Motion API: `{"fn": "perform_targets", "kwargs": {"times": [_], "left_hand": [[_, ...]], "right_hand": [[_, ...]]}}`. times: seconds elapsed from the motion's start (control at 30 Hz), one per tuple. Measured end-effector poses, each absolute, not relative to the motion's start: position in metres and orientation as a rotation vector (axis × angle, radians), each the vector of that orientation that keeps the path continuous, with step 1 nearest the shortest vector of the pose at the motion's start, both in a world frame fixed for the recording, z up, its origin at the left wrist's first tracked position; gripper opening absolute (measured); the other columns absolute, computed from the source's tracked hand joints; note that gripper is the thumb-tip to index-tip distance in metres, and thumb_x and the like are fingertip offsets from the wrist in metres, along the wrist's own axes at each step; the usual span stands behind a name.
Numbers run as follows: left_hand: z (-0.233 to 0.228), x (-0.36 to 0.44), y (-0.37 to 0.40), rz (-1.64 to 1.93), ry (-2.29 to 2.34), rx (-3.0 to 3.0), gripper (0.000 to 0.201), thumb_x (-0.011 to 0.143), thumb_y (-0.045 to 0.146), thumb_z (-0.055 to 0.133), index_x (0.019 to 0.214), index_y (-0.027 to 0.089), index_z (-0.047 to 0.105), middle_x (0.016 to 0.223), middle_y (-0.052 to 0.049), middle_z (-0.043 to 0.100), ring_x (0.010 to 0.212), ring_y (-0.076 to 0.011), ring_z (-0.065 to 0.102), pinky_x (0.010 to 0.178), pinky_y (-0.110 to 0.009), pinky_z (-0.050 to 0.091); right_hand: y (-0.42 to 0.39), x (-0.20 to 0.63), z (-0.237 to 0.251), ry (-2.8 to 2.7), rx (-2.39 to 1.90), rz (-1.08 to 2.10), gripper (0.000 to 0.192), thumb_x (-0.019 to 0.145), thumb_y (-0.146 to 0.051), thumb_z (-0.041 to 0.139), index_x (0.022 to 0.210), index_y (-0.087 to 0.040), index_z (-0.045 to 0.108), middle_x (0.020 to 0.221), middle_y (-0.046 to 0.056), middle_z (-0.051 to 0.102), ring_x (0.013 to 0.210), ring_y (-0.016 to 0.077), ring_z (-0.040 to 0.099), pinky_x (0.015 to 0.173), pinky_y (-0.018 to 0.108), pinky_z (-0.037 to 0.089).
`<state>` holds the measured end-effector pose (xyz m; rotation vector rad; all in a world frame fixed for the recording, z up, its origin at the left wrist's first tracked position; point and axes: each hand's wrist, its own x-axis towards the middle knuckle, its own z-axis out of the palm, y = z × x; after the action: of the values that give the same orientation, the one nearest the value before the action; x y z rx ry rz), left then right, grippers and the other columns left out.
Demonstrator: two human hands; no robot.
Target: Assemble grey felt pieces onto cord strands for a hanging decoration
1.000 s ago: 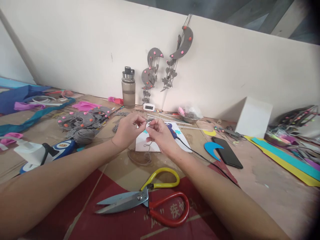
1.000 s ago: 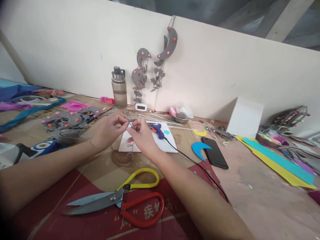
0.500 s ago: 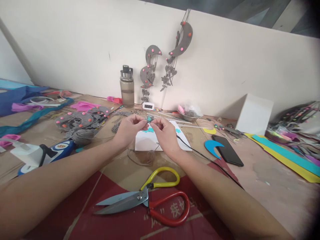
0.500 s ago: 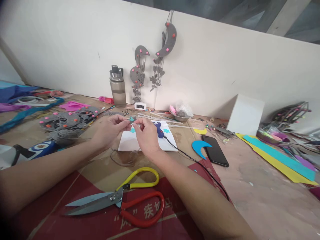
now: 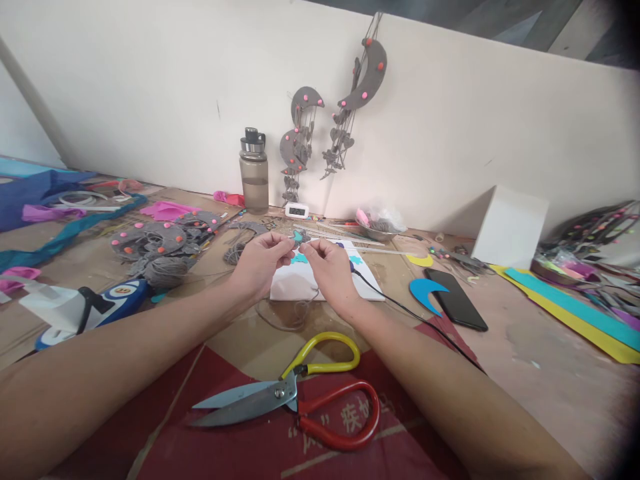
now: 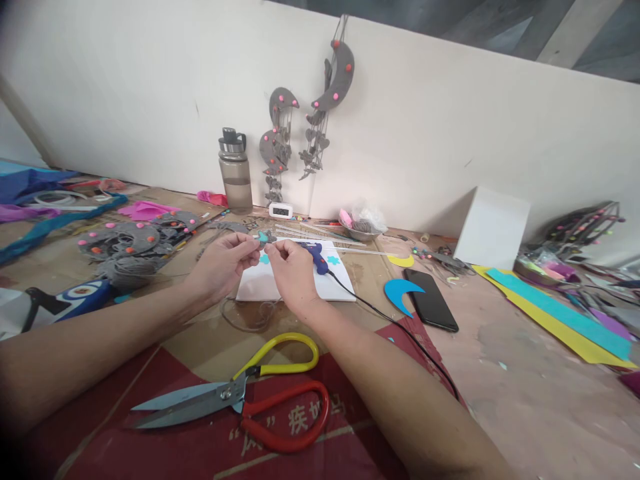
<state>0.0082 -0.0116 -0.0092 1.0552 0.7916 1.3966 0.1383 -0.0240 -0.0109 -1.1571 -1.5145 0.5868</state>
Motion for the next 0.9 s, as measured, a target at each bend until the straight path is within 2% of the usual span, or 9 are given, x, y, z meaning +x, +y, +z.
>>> {"fn": "perform_targets", "kwargs": {"times": [0.2,0.37,0.67,0.9], "left_hand": [[-0.010,0.009,-0.011,1.430,0.793,1.058,0.023,0.062,0.025,0.074,0.070,0.016,0.055,0.063,0.002,0.057,0.056,-0.0077,0.052,0.058,-0.024,0.041],[-0.010,0.010,-0.011,1.422,0.743,1.050,0.021,0.061,0.022,0.075,0.075,0.015,0.061,0.066,0.001,0.059,0.059,-0.0077,0.052,0.059,-0.023,0.041],[-0.009,0.011,-0.014,1.389,0.763,1.042,0.019,0.062,0.023,0.075,0.072,0.014,0.061,0.066,0.001,0.060,0.057,-0.0067,0.051,0.058,-0.022,0.041],[-0.010,0.011,-0.012,1.392,0.795,1.018,0.017,0.063,0.022,0.073,0.072,0.014,0.060,0.064,0.000,0.060,0.057,-0.0074,0.052,0.056,-0.022,0.039]], "right_hand": [[-0.023,0.137,-0.013,-1.456,-1.172,0.714,0.027,0.078,-0.041,0.055,0.065,-0.018,0.058,0.057,-0.004,0.048,0.055,0.0095,0.040,0.054,0.023,0.033],[-0.022,0.138,-0.015,-1.439,-1.165,0.741,0.030,0.078,-0.044,0.055,0.066,-0.018,0.060,0.056,-0.004,0.048,0.053,0.0093,0.040,0.052,0.022,0.033],[-0.019,0.140,-0.018,-1.434,-1.171,0.741,0.034,0.079,-0.048,0.054,0.070,-0.018,0.065,0.052,-0.004,0.045,0.052,0.0094,0.038,0.052,0.022,0.033],[-0.015,0.140,-0.023,-1.399,-1.134,0.828,0.035,0.078,-0.050,0.056,0.070,-0.018,0.068,0.046,-0.007,0.033,0.049,0.0093,0.036,0.053,0.023,0.034]]}}
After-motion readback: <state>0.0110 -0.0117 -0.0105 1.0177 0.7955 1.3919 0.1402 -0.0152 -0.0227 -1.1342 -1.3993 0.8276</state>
